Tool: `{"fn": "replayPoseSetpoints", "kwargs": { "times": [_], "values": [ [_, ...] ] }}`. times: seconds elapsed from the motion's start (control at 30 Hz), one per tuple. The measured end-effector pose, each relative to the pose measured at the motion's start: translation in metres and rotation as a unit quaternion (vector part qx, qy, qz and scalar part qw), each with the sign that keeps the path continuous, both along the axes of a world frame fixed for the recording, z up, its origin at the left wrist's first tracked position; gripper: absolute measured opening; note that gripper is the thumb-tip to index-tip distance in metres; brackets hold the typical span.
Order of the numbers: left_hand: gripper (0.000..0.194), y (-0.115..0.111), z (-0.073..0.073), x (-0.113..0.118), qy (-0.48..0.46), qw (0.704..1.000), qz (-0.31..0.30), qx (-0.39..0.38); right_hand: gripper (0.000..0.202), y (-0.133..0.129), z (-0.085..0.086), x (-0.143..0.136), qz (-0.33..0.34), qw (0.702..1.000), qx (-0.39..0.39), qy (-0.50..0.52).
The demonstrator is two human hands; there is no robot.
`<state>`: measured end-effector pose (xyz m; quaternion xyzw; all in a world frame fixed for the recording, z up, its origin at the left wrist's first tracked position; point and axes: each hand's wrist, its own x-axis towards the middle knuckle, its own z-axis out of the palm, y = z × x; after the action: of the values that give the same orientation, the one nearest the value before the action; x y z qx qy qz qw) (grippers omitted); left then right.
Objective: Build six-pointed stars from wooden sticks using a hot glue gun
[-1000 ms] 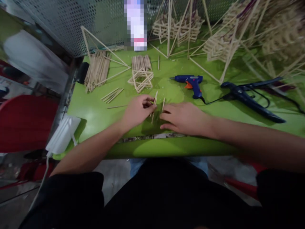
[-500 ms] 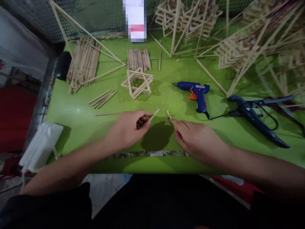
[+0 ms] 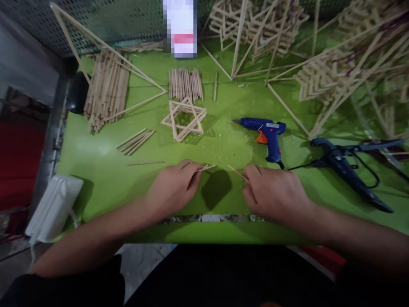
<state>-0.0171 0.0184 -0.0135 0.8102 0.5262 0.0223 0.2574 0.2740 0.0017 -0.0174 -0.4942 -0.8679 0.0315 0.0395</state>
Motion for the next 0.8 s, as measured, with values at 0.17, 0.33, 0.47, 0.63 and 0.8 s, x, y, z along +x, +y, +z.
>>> {"fn": "replayPoseSetpoints", "kwargs": {
  "times": [0.17, 0.33, 0.47, 0.63, 0.8],
  "values": [
    [0.031, -0.005, -0.005, 0.000, -0.005, 0.998, -0.025, 0.053, 0.035, 0.005, -0.010, 0.000, 0.040, 0.997, 0.034, 0.051],
    [0.032, -0.007, -0.003, 0.001, 0.014, 0.995, -0.049, 0.084, 0.036, 0.010, -0.023, -0.007, 0.059, 0.994, 0.022, 0.085],
    [0.031, -0.009, -0.001, 0.003, 0.048, 0.993, -0.058, 0.090, 0.037, 0.013, -0.024, -0.017, 0.011, 0.999, 0.011, 0.052],
    [0.030, -0.009, 0.003, 0.007, 0.087, 0.991, -0.063, 0.083, 0.040, 0.009, -0.021, -0.028, -0.028, 0.999, -0.007, 0.021],
    [0.033, -0.010, 0.008, 0.013, 0.116, 0.989, -0.071, 0.064, 0.042, 0.008, -0.020, -0.037, -0.052, 0.998, -0.043, 0.004]
  ]
}}
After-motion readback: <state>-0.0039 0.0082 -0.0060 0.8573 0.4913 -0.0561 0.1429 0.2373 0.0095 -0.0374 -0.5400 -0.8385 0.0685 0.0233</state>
